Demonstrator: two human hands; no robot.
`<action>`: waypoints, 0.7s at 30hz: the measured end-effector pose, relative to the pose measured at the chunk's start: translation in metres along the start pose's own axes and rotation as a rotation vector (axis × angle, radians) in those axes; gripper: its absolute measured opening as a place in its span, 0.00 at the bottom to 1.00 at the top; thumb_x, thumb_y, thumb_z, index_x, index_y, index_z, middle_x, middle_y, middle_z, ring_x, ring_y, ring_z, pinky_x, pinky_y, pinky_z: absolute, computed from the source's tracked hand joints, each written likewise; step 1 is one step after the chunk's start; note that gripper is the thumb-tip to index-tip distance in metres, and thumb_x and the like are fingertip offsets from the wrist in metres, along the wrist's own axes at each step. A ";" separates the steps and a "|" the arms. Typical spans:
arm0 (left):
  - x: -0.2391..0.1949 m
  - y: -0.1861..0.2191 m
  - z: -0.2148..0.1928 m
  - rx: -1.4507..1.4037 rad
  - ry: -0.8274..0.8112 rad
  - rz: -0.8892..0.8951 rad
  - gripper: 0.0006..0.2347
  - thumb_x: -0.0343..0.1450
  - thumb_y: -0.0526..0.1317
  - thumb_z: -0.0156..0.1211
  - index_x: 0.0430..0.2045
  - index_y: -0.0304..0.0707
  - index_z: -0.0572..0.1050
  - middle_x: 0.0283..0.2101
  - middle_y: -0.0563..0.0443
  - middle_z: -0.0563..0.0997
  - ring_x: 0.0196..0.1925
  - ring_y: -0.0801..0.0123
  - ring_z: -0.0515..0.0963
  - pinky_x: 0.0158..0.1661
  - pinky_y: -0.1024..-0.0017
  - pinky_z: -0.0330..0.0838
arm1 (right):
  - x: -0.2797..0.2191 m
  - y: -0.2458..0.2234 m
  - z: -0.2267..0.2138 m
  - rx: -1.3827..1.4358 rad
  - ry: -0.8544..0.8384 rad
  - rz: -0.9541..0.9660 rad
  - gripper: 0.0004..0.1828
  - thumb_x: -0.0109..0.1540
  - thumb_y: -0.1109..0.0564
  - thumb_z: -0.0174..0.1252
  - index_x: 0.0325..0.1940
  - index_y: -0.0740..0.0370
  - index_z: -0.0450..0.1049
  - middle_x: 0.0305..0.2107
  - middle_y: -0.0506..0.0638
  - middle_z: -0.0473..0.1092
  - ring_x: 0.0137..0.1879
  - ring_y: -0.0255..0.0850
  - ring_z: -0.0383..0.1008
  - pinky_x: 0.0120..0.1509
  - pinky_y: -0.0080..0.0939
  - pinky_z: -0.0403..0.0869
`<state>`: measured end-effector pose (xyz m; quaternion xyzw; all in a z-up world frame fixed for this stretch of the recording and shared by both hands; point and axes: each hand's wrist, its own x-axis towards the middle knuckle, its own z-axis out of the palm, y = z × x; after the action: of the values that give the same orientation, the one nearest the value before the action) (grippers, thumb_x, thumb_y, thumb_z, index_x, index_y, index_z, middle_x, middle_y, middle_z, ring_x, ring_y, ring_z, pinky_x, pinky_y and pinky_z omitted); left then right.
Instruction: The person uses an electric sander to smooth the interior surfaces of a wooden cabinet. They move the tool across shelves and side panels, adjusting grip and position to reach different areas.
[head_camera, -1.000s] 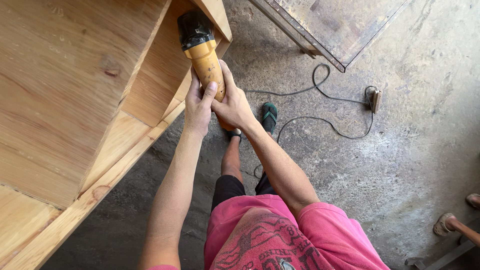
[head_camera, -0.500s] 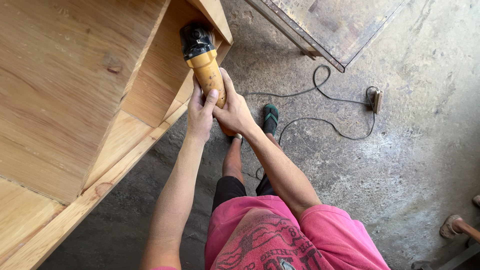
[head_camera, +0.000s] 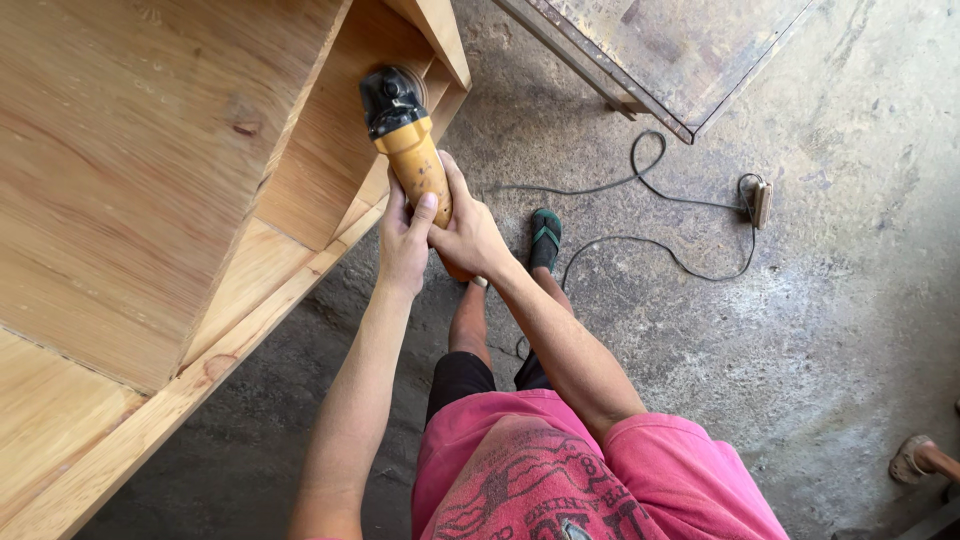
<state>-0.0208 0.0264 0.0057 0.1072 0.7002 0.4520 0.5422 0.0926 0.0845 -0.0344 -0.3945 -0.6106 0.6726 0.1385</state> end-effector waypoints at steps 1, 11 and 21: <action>0.002 0.000 0.000 -0.002 -0.007 0.004 0.34 0.78 0.45 0.52 0.76 0.39 0.39 0.70 0.37 0.65 0.70 0.57 0.71 0.65 0.62 0.73 | 0.001 -0.001 0.000 -0.005 -0.005 -0.011 0.50 0.62 0.49 0.62 0.81 0.58 0.41 0.60 0.74 0.69 0.64 0.67 0.74 0.68 0.56 0.74; -0.005 0.006 0.008 0.022 -0.002 -0.003 0.33 0.78 0.45 0.52 0.76 0.40 0.42 0.68 0.37 0.68 0.68 0.57 0.73 0.63 0.62 0.75 | -0.003 -0.006 -0.007 0.006 -0.036 0.100 0.50 0.63 0.48 0.60 0.82 0.55 0.39 0.58 0.72 0.71 0.62 0.65 0.75 0.68 0.57 0.74; -0.023 -0.004 0.001 0.012 0.020 0.033 0.31 0.79 0.45 0.51 0.76 0.37 0.46 0.70 0.38 0.65 0.70 0.57 0.70 0.67 0.62 0.70 | -0.013 -0.017 0.001 0.005 -0.083 0.133 0.50 0.61 0.48 0.60 0.81 0.56 0.41 0.54 0.72 0.73 0.59 0.65 0.77 0.65 0.56 0.75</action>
<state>-0.0095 0.0102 0.0184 0.1174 0.7064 0.4578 0.5269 0.0955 0.0785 -0.0143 -0.4059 -0.5863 0.6976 0.0692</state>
